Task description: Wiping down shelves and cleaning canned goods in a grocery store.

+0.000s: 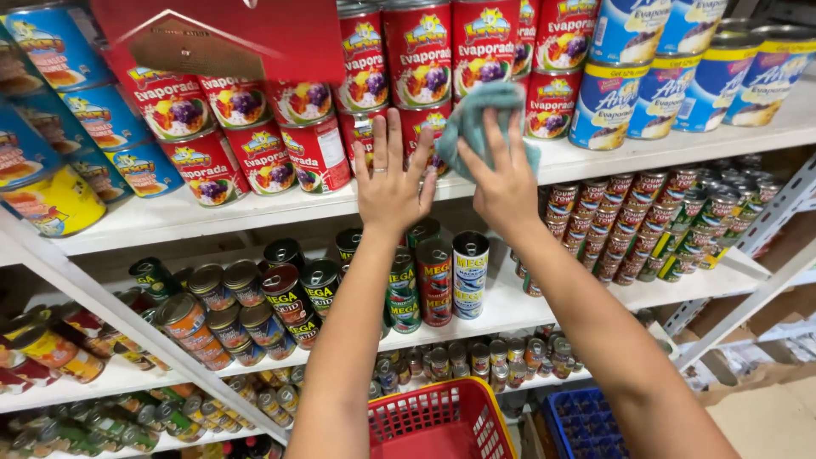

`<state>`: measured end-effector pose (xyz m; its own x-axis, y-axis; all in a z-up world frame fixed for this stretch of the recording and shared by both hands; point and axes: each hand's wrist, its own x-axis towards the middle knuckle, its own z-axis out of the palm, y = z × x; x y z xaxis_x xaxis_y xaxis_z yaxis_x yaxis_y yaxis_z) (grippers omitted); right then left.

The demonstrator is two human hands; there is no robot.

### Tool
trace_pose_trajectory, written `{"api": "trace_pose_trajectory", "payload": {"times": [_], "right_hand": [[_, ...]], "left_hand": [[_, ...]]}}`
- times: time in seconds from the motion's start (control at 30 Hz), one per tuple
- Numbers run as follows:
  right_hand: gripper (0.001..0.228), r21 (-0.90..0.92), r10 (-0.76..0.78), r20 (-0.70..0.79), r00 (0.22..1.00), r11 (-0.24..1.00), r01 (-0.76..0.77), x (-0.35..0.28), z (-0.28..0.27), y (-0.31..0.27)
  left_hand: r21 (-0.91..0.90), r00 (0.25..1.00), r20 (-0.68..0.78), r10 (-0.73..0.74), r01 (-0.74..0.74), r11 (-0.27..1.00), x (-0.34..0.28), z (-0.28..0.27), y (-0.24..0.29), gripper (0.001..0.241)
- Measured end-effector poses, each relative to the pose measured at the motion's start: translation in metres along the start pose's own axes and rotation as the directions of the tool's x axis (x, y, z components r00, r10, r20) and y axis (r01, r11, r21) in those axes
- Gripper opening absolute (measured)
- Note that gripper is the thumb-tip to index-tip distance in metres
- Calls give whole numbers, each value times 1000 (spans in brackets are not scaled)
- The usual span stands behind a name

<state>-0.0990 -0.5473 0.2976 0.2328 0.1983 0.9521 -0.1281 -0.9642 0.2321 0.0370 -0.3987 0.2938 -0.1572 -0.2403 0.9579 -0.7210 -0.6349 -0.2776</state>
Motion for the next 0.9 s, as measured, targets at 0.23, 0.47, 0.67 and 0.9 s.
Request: {"api": "trace_pose_trajectory", "payload": {"times": [0.23, 0.47, 0.67, 0.9], "right_hand": [[48, -35, -45, 67, 997, 998, 48, -38, -10, 3], [64, 465, 166, -17, 986, 874, -139, 46, -79, 35], [64, 199, 144, -138, 980, 973, -115, 106, -49, 99], [67, -166, 321, 299, 899, 945, -282, 53, -1, 94]], "left_hand": [[19, 1000, -5, 3, -3, 1000, 0, 2, 0, 60], [56, 1000, 18, 3, -4, 998, -1, -2, 0, 63], [192, 943, 332, -10, -57, 980, 1, -18, 2, 65], [199, 957, 291, -11, -49, 979, -1, -12, 0, 69]]}}
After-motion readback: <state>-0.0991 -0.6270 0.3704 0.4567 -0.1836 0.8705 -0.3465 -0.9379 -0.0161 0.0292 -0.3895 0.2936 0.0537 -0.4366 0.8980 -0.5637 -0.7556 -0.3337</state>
